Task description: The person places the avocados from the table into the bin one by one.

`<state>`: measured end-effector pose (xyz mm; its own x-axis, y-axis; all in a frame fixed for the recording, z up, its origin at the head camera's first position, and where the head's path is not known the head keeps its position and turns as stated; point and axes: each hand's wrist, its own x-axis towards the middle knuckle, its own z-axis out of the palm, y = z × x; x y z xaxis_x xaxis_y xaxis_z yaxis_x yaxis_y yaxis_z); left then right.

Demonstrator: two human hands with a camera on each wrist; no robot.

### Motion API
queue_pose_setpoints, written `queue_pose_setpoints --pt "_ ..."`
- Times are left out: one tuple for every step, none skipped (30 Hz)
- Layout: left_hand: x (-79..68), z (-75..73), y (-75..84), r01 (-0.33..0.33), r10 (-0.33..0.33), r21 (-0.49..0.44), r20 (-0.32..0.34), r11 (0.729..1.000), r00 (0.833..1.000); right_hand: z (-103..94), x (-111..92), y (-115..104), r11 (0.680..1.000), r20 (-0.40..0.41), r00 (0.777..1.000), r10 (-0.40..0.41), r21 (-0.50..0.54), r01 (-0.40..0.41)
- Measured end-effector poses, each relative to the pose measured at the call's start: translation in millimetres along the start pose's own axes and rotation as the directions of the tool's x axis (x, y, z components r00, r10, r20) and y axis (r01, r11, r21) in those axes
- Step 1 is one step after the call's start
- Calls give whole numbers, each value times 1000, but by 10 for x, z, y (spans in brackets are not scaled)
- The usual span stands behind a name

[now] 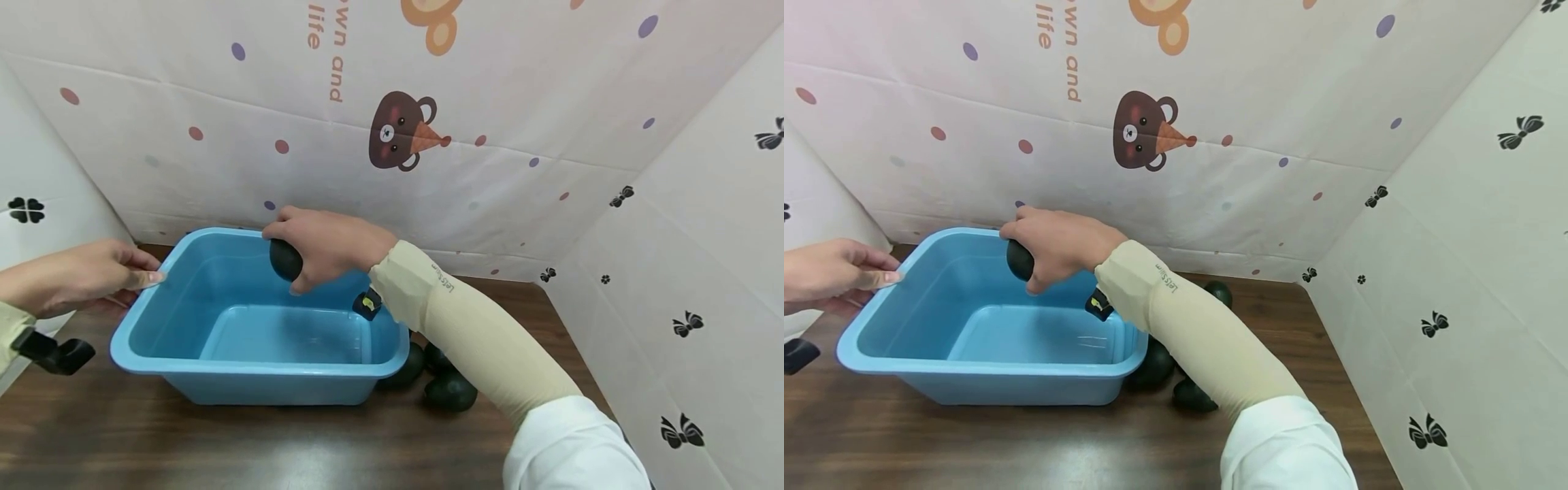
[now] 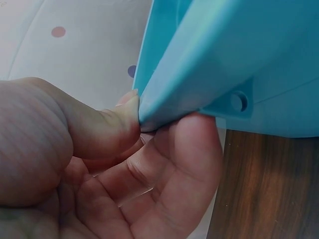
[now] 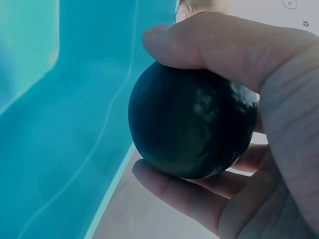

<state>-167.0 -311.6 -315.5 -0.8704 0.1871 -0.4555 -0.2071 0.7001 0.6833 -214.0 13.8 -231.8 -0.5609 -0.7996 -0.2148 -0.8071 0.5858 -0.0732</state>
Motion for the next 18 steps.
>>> queue_pose_setpoints --pt "-1 1 -1 -3 3 7 -3 1000 1000 2 9 -6 1000 -2 1000 0 -3 0" --pt "0 1 1 -2 2 7 -3 1000 1000 3 19 -10 1000 -3 1000 -1 -4 1" --pt "0 2 0 -4 4 8 -5 1000 1000 5 26 -12 1000 -6 1000 -2 -8 2" --pt "3 2 -2 -6 7 9 -6 1000 1000 4 31 -14 1000 -8 1000 -4 -10 4" --pt "6 2 -5 -9 9 11 -6 1000 1000 1 38 -15 1000 -11 1000 -8 -12 8" --pt "10 4 -9 -14 14 17 -12 1000 1000 -3 43 -16 1000 -11 1000 -12 -13 12" --pt "12 5 -12 -17 17 21 -16 1000 1000 -7 49 -19 1000 -12 1000 -17 -12 16" --pt "15 5 -17 -17 17 20 -17 1000 1000 -10 56 -22 1000 -11 1000 -23 -10 23" --pt "16 6 -22 -18 19 21 -18 1000 1000 -13 63 -25 1000 -12 999 -30 -7 30" --pt "17 5 -26 -18 18 21 -18 1000 1000 -18 72 -29 999 -10 999 -35 -5 35" --pt "17 6 -28 -17 18 21 -18 1000 1000 -20 83 -32 999 -11 999 -40 -4 40" --pt "14 8 -29 -16 17 20 -19 1000 1000 -23 94 -38 999 -10 999 -42 -4 42" --pt "12 9 -29 -15 16 20 -19 1000 1000 -25 105 -42 999 -11 999 -42 -4 42" --pt "9 11 -29 -15 15 19 -19 1000 1000 -27 118 -46 999 -13 999 -44 -6 44" --pt "6 12 -28 -15 15 16 -19 1000 1000 -31 129 -51 999 -14 999 -43 -9 43" --pt "2 14 -25 -15 15 15 -20 1000 1000 -35 141 -58 999 -12 999 -41 -12 41" --pt "-2 16 -22 -14 15 13 -20 1000 1000 -40 150 -65 999 -11 999 -39 -13 39" --pt "-6 17 -17 -14 14 12 -21 1000 1000 -45 160 -74 999 -9 999 -35 -14 35"
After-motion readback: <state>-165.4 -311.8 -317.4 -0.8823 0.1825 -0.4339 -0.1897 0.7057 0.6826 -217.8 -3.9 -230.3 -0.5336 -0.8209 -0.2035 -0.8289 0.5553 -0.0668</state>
